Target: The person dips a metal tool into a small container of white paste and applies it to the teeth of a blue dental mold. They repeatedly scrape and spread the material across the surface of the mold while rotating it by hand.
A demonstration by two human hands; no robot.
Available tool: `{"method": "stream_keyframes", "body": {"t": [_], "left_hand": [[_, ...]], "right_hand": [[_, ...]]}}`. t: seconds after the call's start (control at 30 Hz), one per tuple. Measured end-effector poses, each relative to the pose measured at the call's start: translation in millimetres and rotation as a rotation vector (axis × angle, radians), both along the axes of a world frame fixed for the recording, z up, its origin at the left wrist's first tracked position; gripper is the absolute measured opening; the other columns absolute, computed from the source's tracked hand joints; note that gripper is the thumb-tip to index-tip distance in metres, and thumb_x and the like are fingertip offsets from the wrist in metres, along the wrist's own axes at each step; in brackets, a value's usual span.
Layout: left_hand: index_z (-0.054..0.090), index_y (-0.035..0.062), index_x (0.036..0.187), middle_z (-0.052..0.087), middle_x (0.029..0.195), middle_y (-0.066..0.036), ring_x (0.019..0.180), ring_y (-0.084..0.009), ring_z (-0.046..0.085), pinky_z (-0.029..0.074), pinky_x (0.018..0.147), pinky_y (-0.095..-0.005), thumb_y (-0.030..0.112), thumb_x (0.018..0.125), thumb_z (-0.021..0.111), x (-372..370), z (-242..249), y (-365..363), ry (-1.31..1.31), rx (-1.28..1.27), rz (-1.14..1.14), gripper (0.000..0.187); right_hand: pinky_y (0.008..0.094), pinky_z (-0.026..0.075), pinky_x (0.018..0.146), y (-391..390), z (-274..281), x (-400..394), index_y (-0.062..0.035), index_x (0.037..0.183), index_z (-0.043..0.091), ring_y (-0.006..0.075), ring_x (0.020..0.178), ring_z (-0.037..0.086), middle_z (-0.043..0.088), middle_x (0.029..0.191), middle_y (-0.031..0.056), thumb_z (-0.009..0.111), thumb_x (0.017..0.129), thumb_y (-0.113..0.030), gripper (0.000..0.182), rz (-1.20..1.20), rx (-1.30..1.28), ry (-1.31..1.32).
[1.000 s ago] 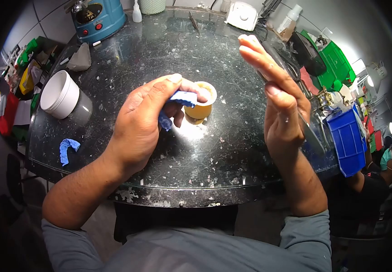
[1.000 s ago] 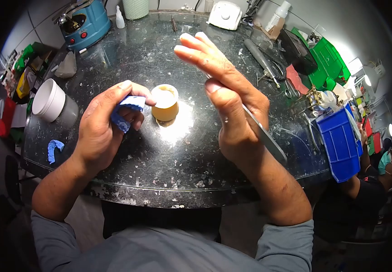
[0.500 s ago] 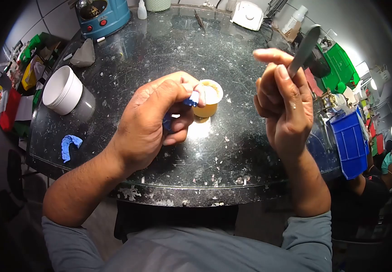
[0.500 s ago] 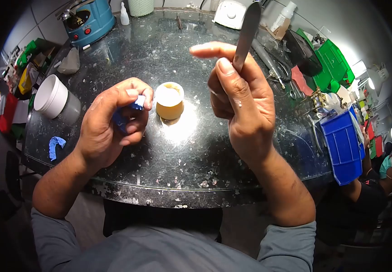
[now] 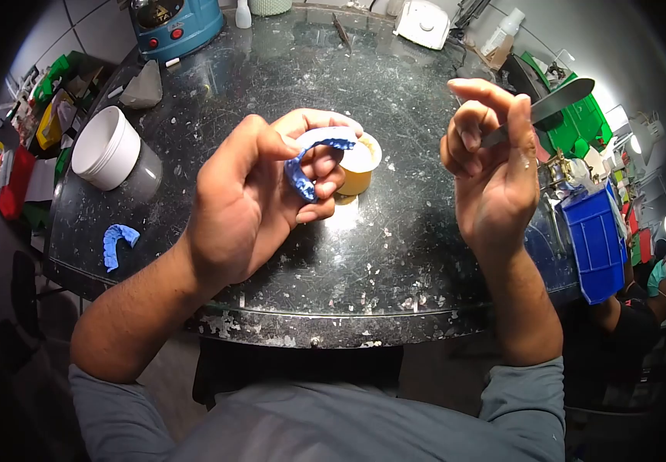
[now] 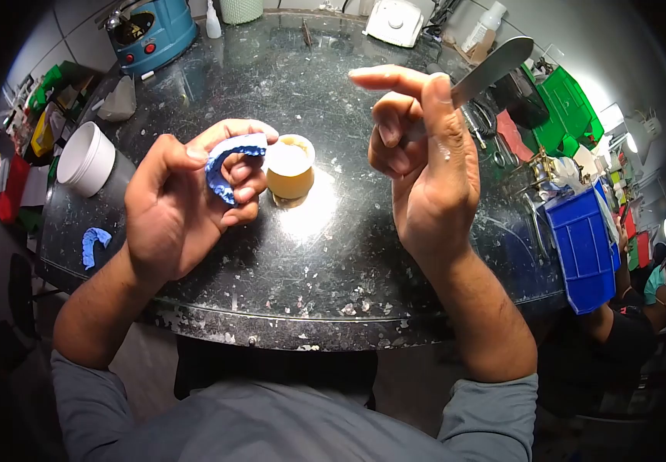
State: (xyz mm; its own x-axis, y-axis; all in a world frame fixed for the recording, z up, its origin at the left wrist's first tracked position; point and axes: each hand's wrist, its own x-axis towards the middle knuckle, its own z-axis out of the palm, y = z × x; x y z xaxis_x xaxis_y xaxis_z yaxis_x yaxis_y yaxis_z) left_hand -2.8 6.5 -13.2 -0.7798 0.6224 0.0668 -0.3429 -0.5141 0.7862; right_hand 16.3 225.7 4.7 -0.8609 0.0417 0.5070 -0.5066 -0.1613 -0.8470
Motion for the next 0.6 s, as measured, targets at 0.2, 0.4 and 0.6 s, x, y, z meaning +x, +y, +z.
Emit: {"method": "stream_keyframes", "body": {"t": [0.2, 0.4, 0.6], "left_hand": [[0.051, -0.0038, 0.126, 0.053, 0.095, -0.006, 0.079, -0.0084, 0.044, 0.036, 0.066, -0.0207, 0.023, 0.091, 0.04, 9, 4, 11, 0.532, -0.367, 0.308, 0.045], [0.05, -0.006, 0.13, 0.057, 0.122, -0.015, 0.112, -0.0176, 0.054, 0.041, 0.099, -0.0292, 0.018, 0.093, 0.046, 13, 7, 7, 0.737, -0.423, 0.323, 0.044], [0.049, -0.0062, 0.13, 0.054, 0.131, -0.016, 0.125, -0.0198, 0.049, 0.034, 0.108, -0.0328, 0.008, 0.09, 0.049, 15, 7, 7, 0.665, -0.368, 0.299, 0.043]], "right_hand": [[0.0207, 0.02, 0.049, 11, 1, -2, 0.0028, 0.104, 0.063, 0.0012, 0.052, 0.025, 0.031, 0.061, -0.0061, 0.038, 0.104, -0.041, 0.05, -0.054, 0.108, -0.018], [0.0208, 0.041, 0.065, 6, -7, -9, 0.002, 0.105, 0.064, 0.0055, 0.064, 0.043, 0.06, 0.081, 0.0063, 0.033, 0.106, -0.041, 0.053, -0.061, 0.069, 0.207], [0.0271, 0.049, 0.079, 8, -6, 2, 0.0034, 0.111, 0.065, 0.0145, 0.084, 0.062, 0.068, 0.105, 0.016, 0.04, 0.105, -0.035, 0.046, -0.027, 0.171, 0.242]]}}
